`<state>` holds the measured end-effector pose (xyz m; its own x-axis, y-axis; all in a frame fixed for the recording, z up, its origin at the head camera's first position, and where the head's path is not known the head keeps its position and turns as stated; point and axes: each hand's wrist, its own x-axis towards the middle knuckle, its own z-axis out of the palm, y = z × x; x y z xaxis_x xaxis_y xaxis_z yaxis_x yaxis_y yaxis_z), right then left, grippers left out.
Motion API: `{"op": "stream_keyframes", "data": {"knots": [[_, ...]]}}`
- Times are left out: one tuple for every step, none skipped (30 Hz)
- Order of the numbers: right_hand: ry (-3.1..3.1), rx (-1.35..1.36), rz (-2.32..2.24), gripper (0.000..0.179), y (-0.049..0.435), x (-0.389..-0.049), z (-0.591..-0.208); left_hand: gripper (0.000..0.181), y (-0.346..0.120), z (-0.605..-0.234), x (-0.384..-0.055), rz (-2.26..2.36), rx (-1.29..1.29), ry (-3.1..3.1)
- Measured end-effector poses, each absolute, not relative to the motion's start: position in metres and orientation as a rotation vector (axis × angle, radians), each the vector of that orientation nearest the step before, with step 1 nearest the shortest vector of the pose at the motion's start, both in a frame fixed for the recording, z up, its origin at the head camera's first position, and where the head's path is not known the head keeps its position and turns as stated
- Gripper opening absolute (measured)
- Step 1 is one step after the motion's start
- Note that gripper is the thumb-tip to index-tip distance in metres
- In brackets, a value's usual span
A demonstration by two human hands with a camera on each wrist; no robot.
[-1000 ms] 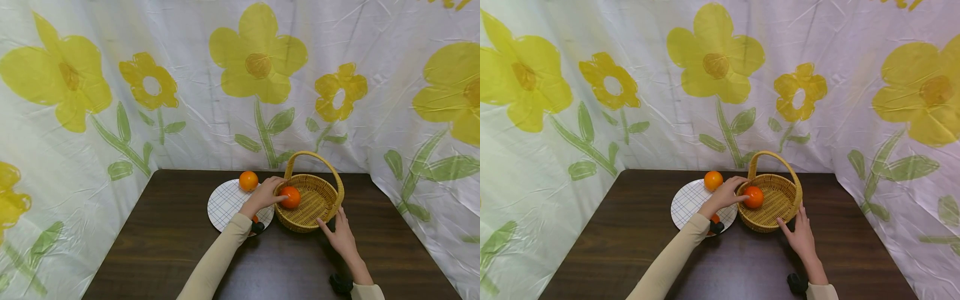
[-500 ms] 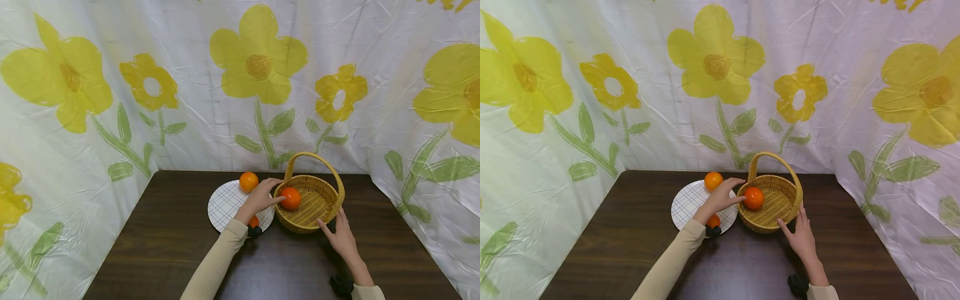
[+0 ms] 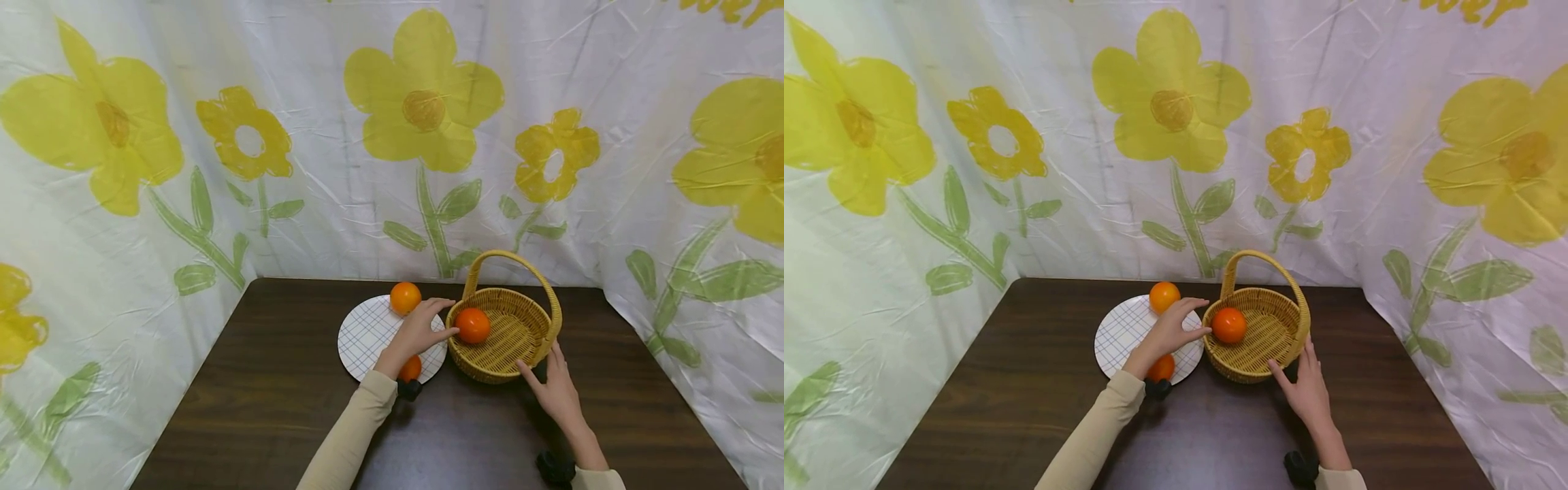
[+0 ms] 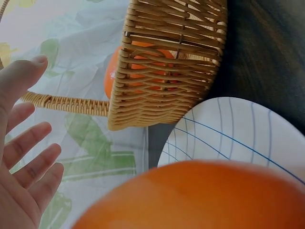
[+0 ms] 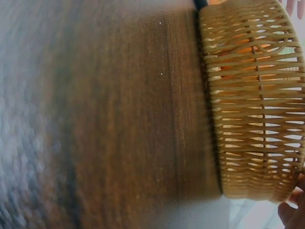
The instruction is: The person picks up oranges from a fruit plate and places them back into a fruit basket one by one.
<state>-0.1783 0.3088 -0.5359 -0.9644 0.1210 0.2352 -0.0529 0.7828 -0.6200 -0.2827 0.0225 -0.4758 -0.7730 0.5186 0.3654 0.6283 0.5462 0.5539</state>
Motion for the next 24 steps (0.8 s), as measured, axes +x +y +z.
{"op": "stream_keyframes", "data": {"knots": [[-2.714,-0.055,0.954,0.086,0.309,-0.178,-0.536,0.055,0.022,-0.477,-0.282,-1.041,-0.980,-2.611],[-2.715,-0.058,0.952,0.085,0.309,-0.178,-0.536,0.054,0.021,-0.477,-0.281,-1.046,-0.981,-2.601],[-2.719,-0.061,0.952,0.085,0.309,-0.178,-0.536,0.054,0.020,-0.478,-0.281,-1.051,-0.980,-2.592],[-2.720,-0.066,0.946,0.085,0.309,-0.178,-0.536,0.054,0.020,-0.478,-0.280,-1.054,-0.975,-2.583],[-2.723,-0.068,0.943,0.085,0.309,-0.178,-0.537,0.053,0.019,-0.478,-0.279,-1.055,-0.971,-2.574],[-2.724,-0.069,0.942,0.084,0.309,-0.178,-0.537,0.053,0.019,-0.479,-0.278,-1.050,-0.965,-2.568],[-2.725,-0.069,0.940,0.084,0.309,-0.178,-0.537,0.052,0.018,-0.479,-0.278,-1.048,-0.961,-2.559],[-2.724,-0.071,0.940,0.084,0.309,-0.178,-0.537,0.052,0.017,-0.479,-0.277,-1.047,-0.955,-2.553],[-2.723,-0.070,0.940,0.084,0.309,-0.178,-0.537,0.052,0.017,-0.479,-0.276,-1.050,-0.949,-2.548],[-2.721,-0.071,0.941,0.084,0.309,-0.178,-0.537,0.051,0.016,-0.479,-0.275,-1.050,-0.944,-2.543],[-2.719,-0.070,0.942,0.084,0.309,-0.178,-0.538,0.051,0.015,-0.480,-0.274,-1.050,-0.938,-2.539],[-2.717,-0.069,0.943,0.084,0.309,-0.178,-0.538,0.051,0.014,-0.480,-0.273,-1.044,-0.932,-2.536],[-2.716,-0.069,0.946,0.084,0.309,-0.178,-0.538,0.051,0.013,-0.481,-0.272,-1.047,-0.927,-2.534],[-2.716,-0.069,0.946,0.085,0.309,-0.178,-0.538,0.051,0.012,-0.482,-0.272,-1.047,-0.922,-2.534],[-2.716,-0.069,0.947,0.085,0.309,-0.178,-0.538,0.051,0.011,-0.483,-0.271,-1.049,-0.916,-2.533],[-2.717,-0.070,0.945,0.085,0.309,-0.178,-0.538,0.050,0.010,-0.484,-0.270,-1.050,-0.909,-2.532],[-2.718,-0.072,0.943,0.085,0.309,-0.178,-0.539,0.050,0.009,-0.485,-0.270,-1.049,-0.905,-2.533],[-2.718,-0.073,0.943,0.085,0.310,-0.178,-0.539,0.050,0.008,-0.486,-0.269,-1.051,-0.902,-2.531],[-2.718,-0.076,0.943,0.085,0.310,-0.178,-0.539,0.050,0.007,-0.487,-0.269,-1.058,-0.899,-2.527],[-2.718,-0.078,0.940,0.086,0.310,-0.178,-0.539,0.049,0.006,-0.488,-0.268,-1.064,-0.896,-2.524],[-2.717,-0.079,0.938,0.086,0.310,-0.178,-0.539,0.049,0.005,-0.489,-0.267,-1.076,-0.895,-2.516],[-2.716,-0.080,0.938,0.086,0.310,-0.178,-0.539,0.049,0.004,-0.489,-0.267,-1.081,-0.893,-2.510],[-2.714,-0.081,0.939,0.086,0.310,-0.178,-0.539,0.049,0.003,-0.490,-0.266,-1.086,-0.893,-2.503],[-2.712,-0.081,0.942,0.086,0.310,-0.178,-0.539,0.049,0.002,-0.490,-0.266,-1.094,-0.892,-2.499]]}}
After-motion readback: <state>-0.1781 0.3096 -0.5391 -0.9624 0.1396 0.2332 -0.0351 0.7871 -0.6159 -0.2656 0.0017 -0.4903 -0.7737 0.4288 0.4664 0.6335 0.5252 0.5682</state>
